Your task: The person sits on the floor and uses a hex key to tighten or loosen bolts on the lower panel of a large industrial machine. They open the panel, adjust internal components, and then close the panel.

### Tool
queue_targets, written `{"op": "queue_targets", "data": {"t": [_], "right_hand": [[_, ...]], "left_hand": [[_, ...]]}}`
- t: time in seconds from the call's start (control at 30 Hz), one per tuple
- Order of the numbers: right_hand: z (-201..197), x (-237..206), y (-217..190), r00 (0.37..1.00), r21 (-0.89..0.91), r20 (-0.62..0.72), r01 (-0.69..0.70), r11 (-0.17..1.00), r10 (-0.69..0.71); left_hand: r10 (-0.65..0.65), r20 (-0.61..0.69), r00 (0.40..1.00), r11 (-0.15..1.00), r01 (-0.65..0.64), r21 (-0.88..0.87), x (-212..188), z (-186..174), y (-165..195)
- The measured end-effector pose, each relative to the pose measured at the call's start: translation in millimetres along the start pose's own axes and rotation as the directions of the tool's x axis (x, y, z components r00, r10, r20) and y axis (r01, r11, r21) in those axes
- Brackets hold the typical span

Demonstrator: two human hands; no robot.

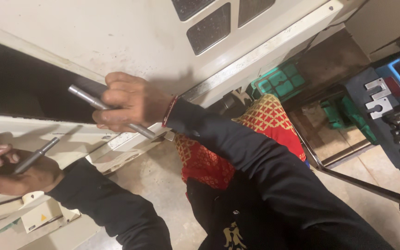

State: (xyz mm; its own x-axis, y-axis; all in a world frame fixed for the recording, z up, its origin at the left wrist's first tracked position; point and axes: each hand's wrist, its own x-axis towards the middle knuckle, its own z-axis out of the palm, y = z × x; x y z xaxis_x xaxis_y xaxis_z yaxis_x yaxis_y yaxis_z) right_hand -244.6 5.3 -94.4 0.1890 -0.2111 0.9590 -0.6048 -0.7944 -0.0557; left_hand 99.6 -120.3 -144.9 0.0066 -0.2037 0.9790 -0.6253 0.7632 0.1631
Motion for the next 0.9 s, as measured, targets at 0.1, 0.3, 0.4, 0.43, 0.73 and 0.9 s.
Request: {"op": "queue_targets", "data": {"t": [0.1, 0.3, 0.4, 0.43, 0.73, 0.9], "right_hand": [[-5, 2, -2, 1.0, 0.02, 0.0, -0.003, 1.0, 0.003], [-10, 7, -4, 1.0, 0.028, -0.031, -0.005, 1.0, 0.006], [-9, 9, -5, 0.998, 0.046, -0.066, 0.021, 0.999, -0.018], [-10, 8, -5, 0.998, 0.034, -0.06, 0.007, 0.999, -0.005], [-11, 5, -3, 1.0, 0.058, -0.009, 0.01, 0.998, -0.01], [-10, 4, -4, 0.999, 0.053, -0.027, -0.016, 0.998, 0.018]], "left_hand": [[-0.003, -0.014, 1.0, 1.0, 0.003, 0.003, 2, 2, 6], [0.038, -0.031, 0.999, 0.996, -0.036, 0.087, 10, 3, 14], [0.015, -0.011, 1.0, 1.0, -0.015, -0.022, 13, 4, 16], [-0.002, 0.002, 1.0, 0.996, 0.003, -0.093, 13, 4, 16], [-0.124, -0.007, 0.992, 0.935, 0.115, -0.336, 14, 3, 23], [-0.205, 0.038, 0.978, 0.84, 0.196, -0.507, 15, 8, 26]]}}
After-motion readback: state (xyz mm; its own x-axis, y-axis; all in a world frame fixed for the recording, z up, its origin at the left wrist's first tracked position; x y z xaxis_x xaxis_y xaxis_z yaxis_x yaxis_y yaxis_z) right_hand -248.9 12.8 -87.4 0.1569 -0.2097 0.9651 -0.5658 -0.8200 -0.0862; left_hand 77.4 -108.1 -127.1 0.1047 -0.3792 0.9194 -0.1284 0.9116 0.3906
